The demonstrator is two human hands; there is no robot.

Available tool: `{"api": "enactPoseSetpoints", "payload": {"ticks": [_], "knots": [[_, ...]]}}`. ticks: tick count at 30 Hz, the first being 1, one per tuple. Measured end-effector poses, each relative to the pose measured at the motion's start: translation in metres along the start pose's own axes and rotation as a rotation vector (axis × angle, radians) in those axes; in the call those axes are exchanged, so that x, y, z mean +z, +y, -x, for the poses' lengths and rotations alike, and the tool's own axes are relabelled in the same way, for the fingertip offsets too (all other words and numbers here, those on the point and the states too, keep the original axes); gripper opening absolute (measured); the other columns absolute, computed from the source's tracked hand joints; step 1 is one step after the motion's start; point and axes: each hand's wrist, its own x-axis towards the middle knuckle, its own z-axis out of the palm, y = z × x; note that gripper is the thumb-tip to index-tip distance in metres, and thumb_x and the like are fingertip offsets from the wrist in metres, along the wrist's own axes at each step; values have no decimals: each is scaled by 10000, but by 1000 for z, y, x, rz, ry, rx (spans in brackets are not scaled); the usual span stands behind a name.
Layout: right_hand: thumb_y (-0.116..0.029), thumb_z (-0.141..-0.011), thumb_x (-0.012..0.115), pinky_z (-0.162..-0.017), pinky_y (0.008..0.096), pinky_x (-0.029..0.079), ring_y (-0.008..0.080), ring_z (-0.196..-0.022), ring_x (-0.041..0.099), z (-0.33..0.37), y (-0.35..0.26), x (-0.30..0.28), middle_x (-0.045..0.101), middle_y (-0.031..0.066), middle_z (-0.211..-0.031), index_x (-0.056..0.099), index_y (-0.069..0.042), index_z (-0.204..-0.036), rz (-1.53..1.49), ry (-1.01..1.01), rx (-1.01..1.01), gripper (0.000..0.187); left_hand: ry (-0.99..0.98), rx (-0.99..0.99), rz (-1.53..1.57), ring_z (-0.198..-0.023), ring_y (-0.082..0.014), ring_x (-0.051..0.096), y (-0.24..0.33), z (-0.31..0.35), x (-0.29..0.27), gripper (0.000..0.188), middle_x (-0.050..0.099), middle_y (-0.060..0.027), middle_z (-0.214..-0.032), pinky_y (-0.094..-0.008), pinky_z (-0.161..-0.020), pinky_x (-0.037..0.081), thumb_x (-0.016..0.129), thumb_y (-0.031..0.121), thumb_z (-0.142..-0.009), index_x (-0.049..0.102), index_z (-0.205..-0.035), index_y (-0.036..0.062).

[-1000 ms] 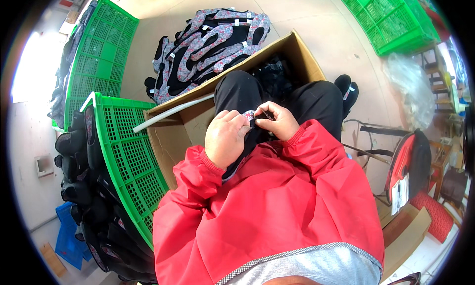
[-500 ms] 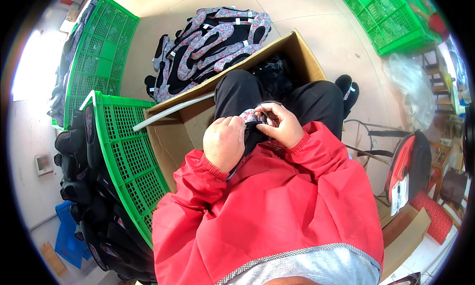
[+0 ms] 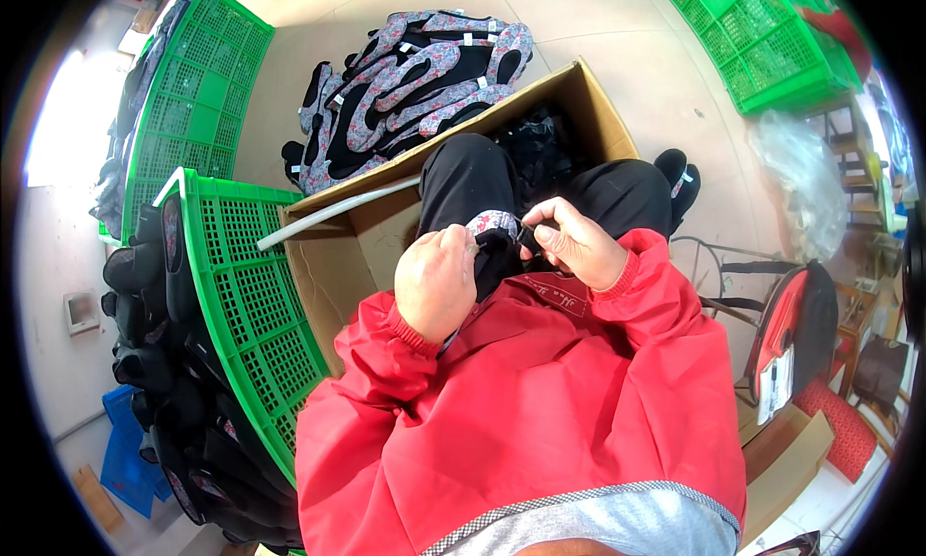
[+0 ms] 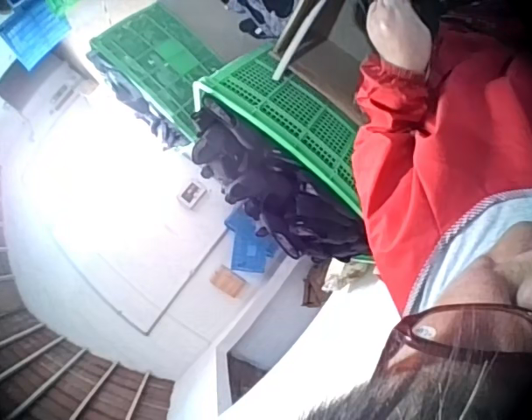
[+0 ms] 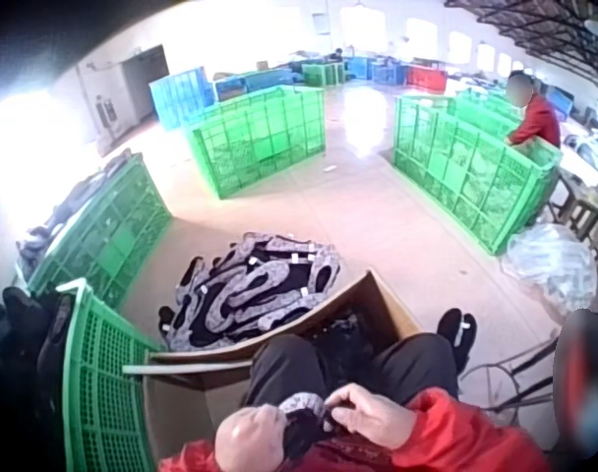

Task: The person sits on the floor and uses scissors to trim loose threads and fabric edges from a series of floral-patterned slippers. They handle the slippers one at a time, picking them from a cardboard box, performing the trimming, and placing the finished items into a green plastic crate.

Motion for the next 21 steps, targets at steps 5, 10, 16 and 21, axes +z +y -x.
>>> {"api": "enactPoseSetpoints", "payload": {"ticks": [5,10,16,21], "knots": [[-266,-987,590,-510,181,364,34,-597,445,-2,-9,-11,643,47,-901,486,-71,-1151,-125,-202,216,275,22,2,28,-754,-354,622,4,3,0,60,634,-148,-760,-423,-690,491,582,65,-878,558,-837,28],[-261,-965,625,-415,198,311,41,-461,399,-11,-12,-9,582,27,-763,484,-73,-1105,-132,-213,380,273,40,15,22,-741,-354,609,8,3,-2,70,615,-149,-749,-426,-674,482,598,75,-874,559,-834,33],[-251,-985,587,-381,211,272,48,-424,360,-20,-9,-9,594,60,-729,468,-77,-1059,-140,-208,417,224,43,29,39,-737,-352,605,9,4,-1,70,609,-149,-746,-422,-668,480,603,72,-871,556,-833,36],[-234,-995,568,-374,214,262,51,-412,338,-23,-7,-8,618,96,-730,461,-81,-1053,-124,-177,436,196,34,32,45,-740,-353,605,9,3,-2,68,607,-149,-745,-420,-668,481,603,70,-871,555,-837,36]]}}
